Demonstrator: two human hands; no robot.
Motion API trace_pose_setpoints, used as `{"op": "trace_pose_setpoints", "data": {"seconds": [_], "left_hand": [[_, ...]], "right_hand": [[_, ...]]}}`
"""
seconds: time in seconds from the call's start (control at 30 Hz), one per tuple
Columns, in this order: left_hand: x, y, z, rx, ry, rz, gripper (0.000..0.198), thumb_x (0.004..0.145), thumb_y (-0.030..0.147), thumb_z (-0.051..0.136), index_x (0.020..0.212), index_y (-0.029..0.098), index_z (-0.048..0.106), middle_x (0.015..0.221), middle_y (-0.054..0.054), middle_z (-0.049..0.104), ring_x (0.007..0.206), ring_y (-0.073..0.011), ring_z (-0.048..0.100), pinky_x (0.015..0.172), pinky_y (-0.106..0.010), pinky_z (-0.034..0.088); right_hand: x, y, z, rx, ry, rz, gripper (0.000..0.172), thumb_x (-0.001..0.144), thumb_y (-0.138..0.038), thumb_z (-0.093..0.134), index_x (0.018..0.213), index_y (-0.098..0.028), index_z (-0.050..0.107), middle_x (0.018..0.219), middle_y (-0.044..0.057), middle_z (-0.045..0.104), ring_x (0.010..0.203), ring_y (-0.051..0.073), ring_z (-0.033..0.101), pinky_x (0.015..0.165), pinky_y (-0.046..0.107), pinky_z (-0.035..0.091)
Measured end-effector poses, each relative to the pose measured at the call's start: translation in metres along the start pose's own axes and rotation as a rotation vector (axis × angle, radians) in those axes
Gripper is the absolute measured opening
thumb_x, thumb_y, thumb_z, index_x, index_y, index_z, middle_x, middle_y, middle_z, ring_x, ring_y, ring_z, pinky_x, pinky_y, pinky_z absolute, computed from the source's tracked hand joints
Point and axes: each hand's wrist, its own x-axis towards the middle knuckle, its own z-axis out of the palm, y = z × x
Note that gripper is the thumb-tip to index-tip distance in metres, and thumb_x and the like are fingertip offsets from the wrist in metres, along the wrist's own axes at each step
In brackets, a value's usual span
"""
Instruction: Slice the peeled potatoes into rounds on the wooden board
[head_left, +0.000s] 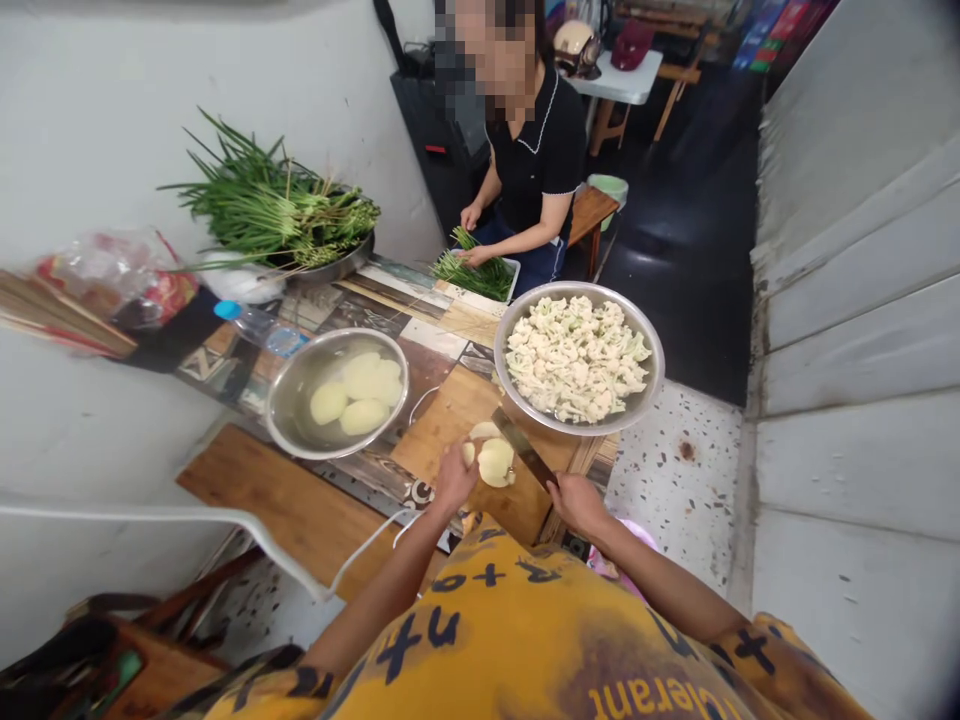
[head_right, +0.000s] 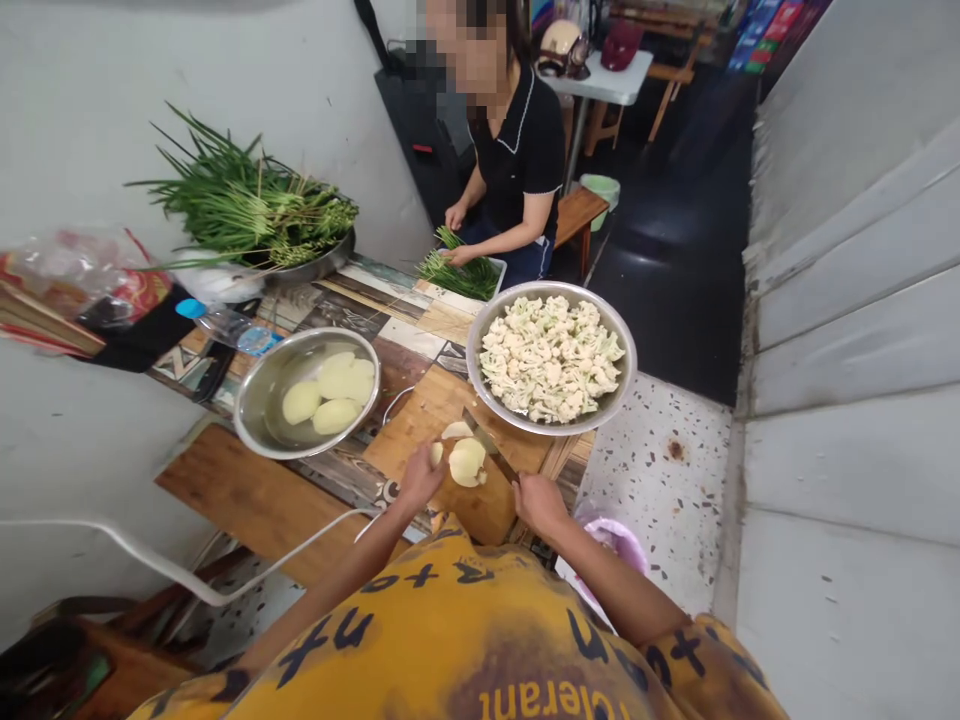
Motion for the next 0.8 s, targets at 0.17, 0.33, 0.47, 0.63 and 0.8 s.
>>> {"op": "trace_pose_setpoints", "data": {"seconds": [0.17, 0.33, 0.47, 0.63, 0.8], "left_hand": [[0.016, 0.005, 0.013, -0.048, -0.1, -0.146, 0.048, 0.061, 0.03, 0.067, 0.105, 0.015, 0.057, 0.095, -0.008, 0.063, 0.091, -0.0211, 0.058, 0.083, -0.033, 0.043], [0.02, -0.007, 0.011, -0.175, -0.109, -0.264, 0.04, 0.063, 0.028, 0.065, 0.1, 0.014, 0.061, 0.078, -0.003, 0.065, 0.074, -0.0151, 0.06, 0.071, -0.027, 0.046], [0.02, -0.013, 0.006, -0.135, -0.088, -0.31, 0.028, 0.063, 0.032, 0.065, 0.084, 0.014, 0.065, 0.07, -0.003, 0.066, 0.071, -0.0161, 0.06, 0.067, -0.026, 0.045], [0.026, -0.007, 0.011, -0.046, -0.111, -0.315, 0.024, 0.058, 0.035, 0.07, 0.071, 0.016, 0.064, 0.065, -0.004, 0.065, 0.075, -0.0196, 0.061, 0.063, -0.025, 0.042], [0.025, 0.004, 0.024, 0.064, -0.174, -0.264, 0.027, 0.045, 0.028, 0.077, 0.064, 0.017, 0.06, 0.066, -0.003, 0.062, 0.075, -0.0216, 0.059, 0.064, -0.026, 0.039]], "right_hand": [[-0.009, 0.014, 0.006, -0.004, -0.012, 0.042, 0.028, 0.089, -0.026, 0.037, 0.089, -0.012, 0.061, 0.084, 0.013, 0.068, 0.078, 0.02, 0.064, 0.065, 0.024, 0.04], [-0.013, 0.02, 0.012, 0.019, -0.031, 0.076, 0.028, 0.089, -0.026, 0.036, 0.091, -0.013, 0.061, 0.087, 0.013, 0.068, 0.081, 0.019, 0.064, 0.066, 0.024, 0.039], [-0.015, 0.023, 0.02, 0.05, -0.04, 0.101, 0.029, 0.089, -0.027, 0.037, 0.089, -0.013, 0.062, 0.085, 0.012, 0.069, 0.081, 0.019, 0.064, 0.065, 0.023, 0.038], [-0.015, 0.026, 0.027, 0.106, -0.037, 0.107, 0.028, 0.088, -0.026, 0.039, 0.087, -0.013, 0.063, 0.084, 0.011, 0.069, 0.079, 0.018, 0.064, 0.063, 0.021, 0.038], [-0.014, 0.029, 0.028, 0.18, -0.057, 0.114, 0.028, 0.088, -0.027, 0.04, 0.084, -0.013, 0.064, 0.079, 0.009, 0.069, 0.074, 0.017, 0.064, 0.06, 0.021, 0.038]]}}
